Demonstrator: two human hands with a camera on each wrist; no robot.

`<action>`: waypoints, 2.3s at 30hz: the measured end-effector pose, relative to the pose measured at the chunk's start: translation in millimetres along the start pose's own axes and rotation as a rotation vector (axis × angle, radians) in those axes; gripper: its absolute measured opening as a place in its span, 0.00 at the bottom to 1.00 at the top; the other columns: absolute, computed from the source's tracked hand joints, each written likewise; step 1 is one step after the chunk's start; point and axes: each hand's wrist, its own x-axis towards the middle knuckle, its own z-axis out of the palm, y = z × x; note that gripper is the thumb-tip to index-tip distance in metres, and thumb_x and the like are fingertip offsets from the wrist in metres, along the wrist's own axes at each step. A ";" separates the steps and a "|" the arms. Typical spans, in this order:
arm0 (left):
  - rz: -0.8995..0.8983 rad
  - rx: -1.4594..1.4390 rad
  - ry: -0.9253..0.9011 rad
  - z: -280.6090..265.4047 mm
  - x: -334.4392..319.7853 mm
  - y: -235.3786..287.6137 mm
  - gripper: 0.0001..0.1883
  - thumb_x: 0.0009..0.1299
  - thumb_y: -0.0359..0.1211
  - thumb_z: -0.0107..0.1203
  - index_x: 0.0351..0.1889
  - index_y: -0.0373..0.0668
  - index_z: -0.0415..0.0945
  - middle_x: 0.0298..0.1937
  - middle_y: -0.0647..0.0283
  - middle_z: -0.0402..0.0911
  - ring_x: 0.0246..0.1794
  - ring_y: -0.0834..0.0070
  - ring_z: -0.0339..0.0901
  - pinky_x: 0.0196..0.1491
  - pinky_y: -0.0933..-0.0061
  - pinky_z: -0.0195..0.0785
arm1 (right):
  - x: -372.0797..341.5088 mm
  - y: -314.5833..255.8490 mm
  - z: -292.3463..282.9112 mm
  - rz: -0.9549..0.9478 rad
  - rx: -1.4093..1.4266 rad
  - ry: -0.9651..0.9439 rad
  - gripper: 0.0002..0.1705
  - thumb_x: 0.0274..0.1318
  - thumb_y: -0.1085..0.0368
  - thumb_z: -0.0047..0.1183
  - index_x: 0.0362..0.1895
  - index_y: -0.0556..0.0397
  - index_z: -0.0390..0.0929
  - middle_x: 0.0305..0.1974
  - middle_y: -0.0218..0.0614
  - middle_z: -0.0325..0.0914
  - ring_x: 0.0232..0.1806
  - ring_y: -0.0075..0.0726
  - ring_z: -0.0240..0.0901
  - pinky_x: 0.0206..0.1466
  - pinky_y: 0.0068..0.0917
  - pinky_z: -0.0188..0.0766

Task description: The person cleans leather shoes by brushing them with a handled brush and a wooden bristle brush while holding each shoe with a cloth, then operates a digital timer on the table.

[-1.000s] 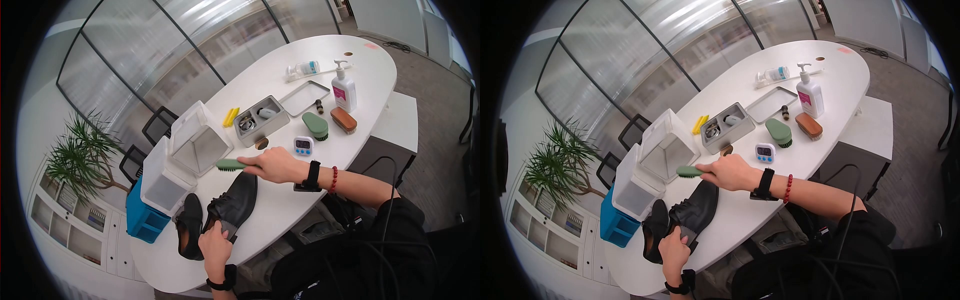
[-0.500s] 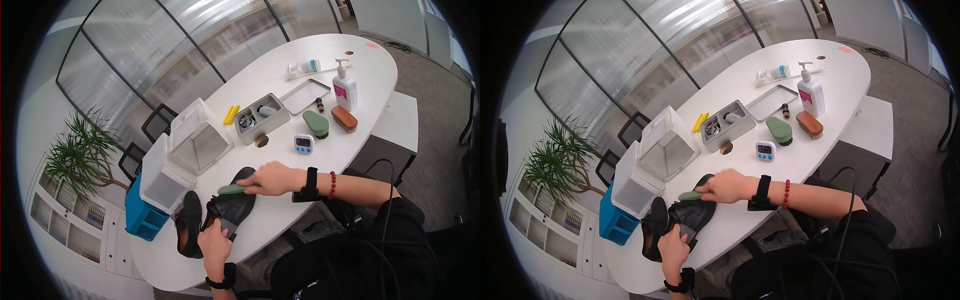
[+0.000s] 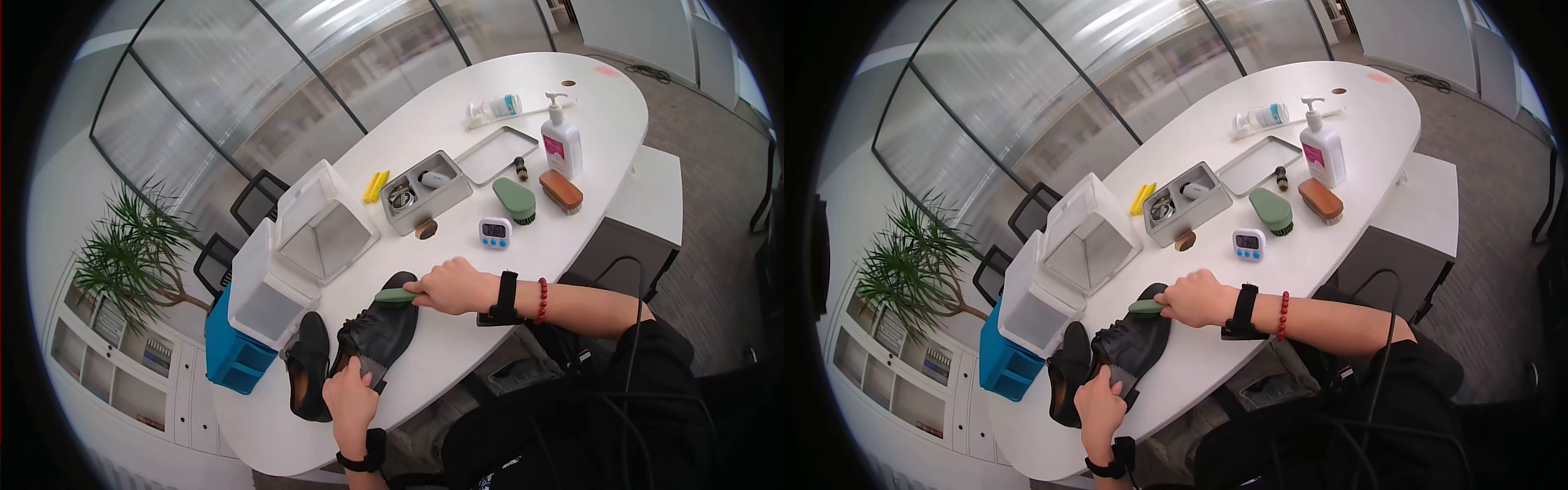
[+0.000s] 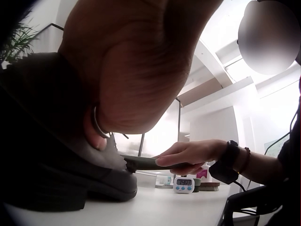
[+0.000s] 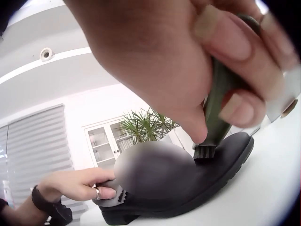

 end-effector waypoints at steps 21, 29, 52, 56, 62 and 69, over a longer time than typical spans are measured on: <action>-0.016 0.021 -0.019 -3.5 1.4 2.3 0.08 0.64 0.28 0.60 0.38 0.39 0.73 0.32 0.55 0.81 0.38 0.53 0.80 0.42 0.53 0.63 | 6.1 0.8 -21.9 0.075 0.035 0.242 0.22 0.69 0.48 0.52 0.61 0.41 0.79 0.18 0.41 0.77 0.22 0.55 0.76 0.26 0.47 0.67; -0.034 -0.023 -0.051 -5.5 1.6 1.9 0.11 0.64 0.27 0.61 0.43 0.36 0.74 0.36 0.48 0.83 0.41 0.46 0.80 0.42 0.49 0.66 | 3.9 -2.0 -11.2 0.001 0.118 0.060 0.23 0.67 0.45 0.53 0.57 0.41 0.84 0.24 0.44 0.81 0.27 0.55 0.79 0.31 0.45 0.71; -0.036 -0.019 -0.050 -7.1 2.1 4.2 0.10 0.65 0.27 0.60 0.41 0.36 0.73 0.35 0.49 0.82 0.41 0.46 0.79 0.43 0.51 0.66 | 5.1 -2.7 -35.2 -0.052 0.209 0.084 0.29 0.49 0.67 0.60 0.60 0.46 0.82 0.29 0.48 0.83 0.32 0.55 0.81 0.39 0.46 0.76; -0.029 -0.020 -0.050 -6.6 1.9 3.2 0.10 0.65 0.27 0.60 0.41 0.36 0.73 0.35 0.49 0.82 0.41 0.46 0.79 0.43 0.50 0.66 | 4.3 -6.6 -58.6 -0.012 0.297 0.101 0.28 0.51 0.68 0.61 0.61 0.48 0.81 0.30 0.49 0.83 0.32 0.55 0.81 0.42 0.45 0.77; -0.003 0.001 -0.002 -1.1 0.9 0.3 0.07 0.64 0.27 0.60 0.37 0.39 0.73 0.32 0.55 0.81 0.38 0.53 0.80 0.41 0.53 0.63 | 5.7 -12.1 -81.5 -0.027 0.431 0.303 0.30 0.52 0.71 0.63 0.62 0.53 0.79 0.32 0.52 0.83 0.32 0.51 0.83 0.41 0.38 0.79; -0.024 -0.001 -0.025 -2.1 1.0 1.5 0.09 0.65 0.28 0.60 0.39 0.37 0.73 0.34 0.52 0.82 0.39 0.50 0.79 0.42 0.52 0.64 | 7.4 -12.2 -80.4 -0.068 0.478 0.363 0.30 0.54 0.70 0.63 0.64 0.53 0.78 0.31 0.47 0.83 0.29 0.47 0.83 0.39 0.37 0.79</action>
